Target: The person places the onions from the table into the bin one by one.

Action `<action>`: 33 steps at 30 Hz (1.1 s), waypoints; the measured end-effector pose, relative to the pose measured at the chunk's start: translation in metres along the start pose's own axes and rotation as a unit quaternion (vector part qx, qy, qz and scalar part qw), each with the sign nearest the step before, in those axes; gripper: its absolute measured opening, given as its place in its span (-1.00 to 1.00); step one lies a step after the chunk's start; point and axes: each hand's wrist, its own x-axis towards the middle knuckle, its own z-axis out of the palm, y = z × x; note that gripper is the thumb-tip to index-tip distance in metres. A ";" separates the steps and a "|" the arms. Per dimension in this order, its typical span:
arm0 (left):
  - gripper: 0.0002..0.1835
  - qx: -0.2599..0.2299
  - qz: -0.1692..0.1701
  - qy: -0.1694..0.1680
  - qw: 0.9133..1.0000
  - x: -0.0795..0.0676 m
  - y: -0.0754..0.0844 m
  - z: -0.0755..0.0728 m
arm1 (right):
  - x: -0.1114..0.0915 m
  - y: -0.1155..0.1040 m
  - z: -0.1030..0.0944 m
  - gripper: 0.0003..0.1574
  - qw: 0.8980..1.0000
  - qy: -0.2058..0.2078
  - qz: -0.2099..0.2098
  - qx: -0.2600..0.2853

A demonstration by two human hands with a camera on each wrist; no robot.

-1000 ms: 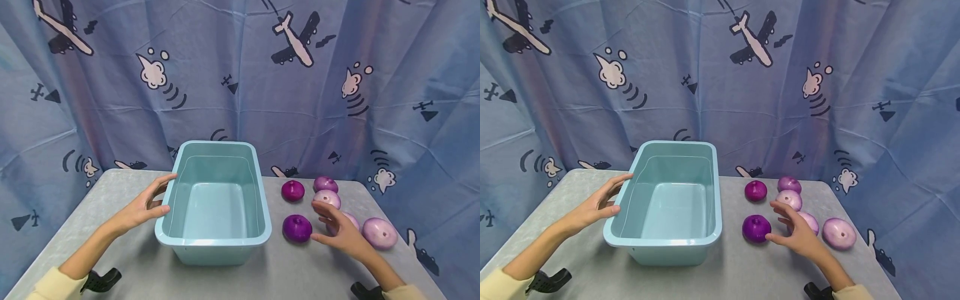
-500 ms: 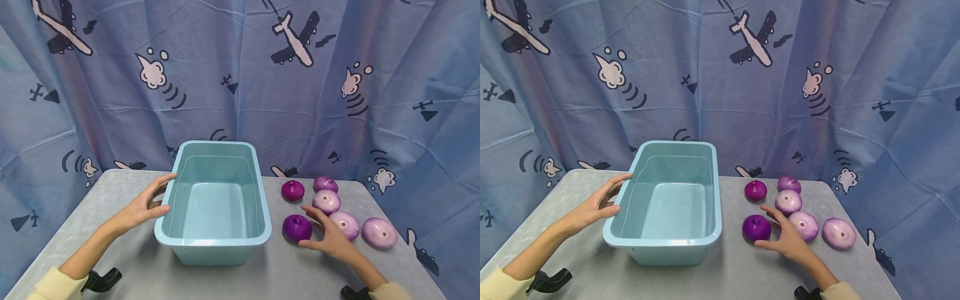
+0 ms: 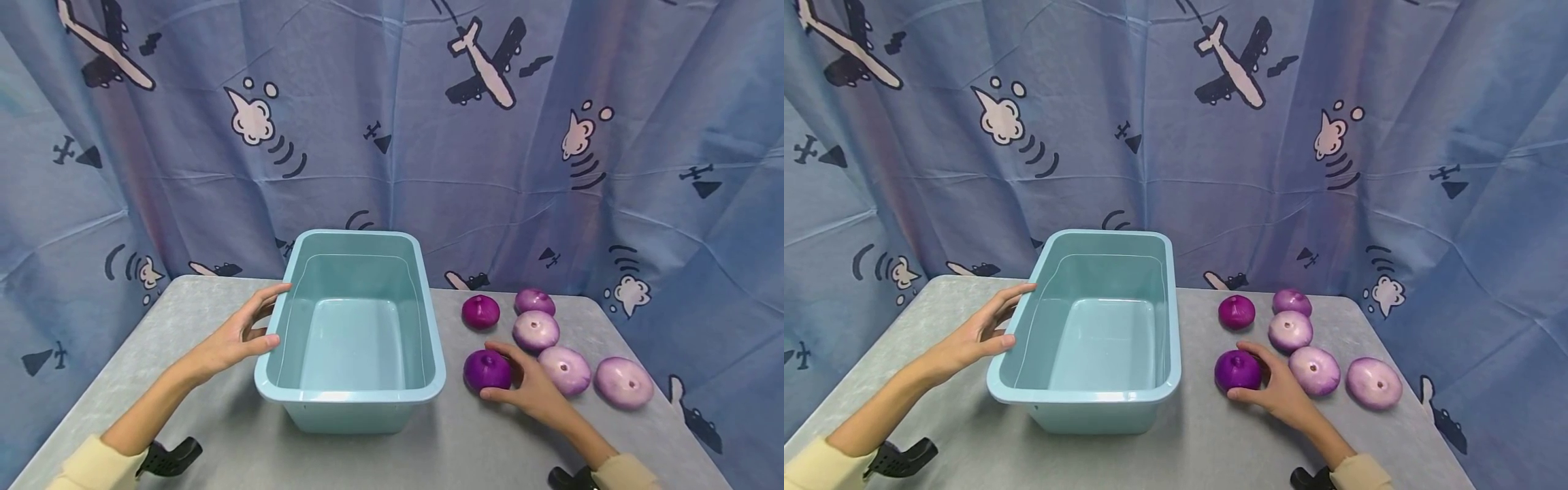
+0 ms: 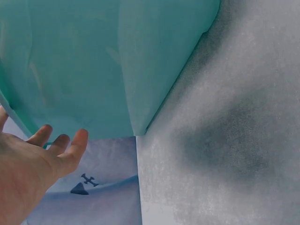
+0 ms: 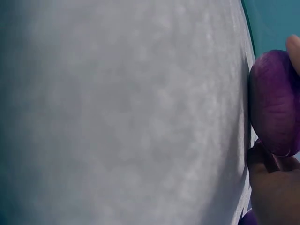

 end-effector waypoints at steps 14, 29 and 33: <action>-0.23 0.000 0.007 0.008 1.000 0.001 0.002 -0.002 | 0.003 -0.006 0.000 -0.08 1.000 0.010 0.014 0.019; -0.31 -0.031 0.009 0.046 0.998 0.007 -0.002 -0.002 | 0.007 -0.023 -0.021 -0.13 0.999 0.036 0.002 -0.001; -0.34 -0.025 -0.004 0.053 0.998 0.010 -0.002 -0.003 | 0.011 -0.032 -0.032 -0.14 0.999 0.041 0.023 0.009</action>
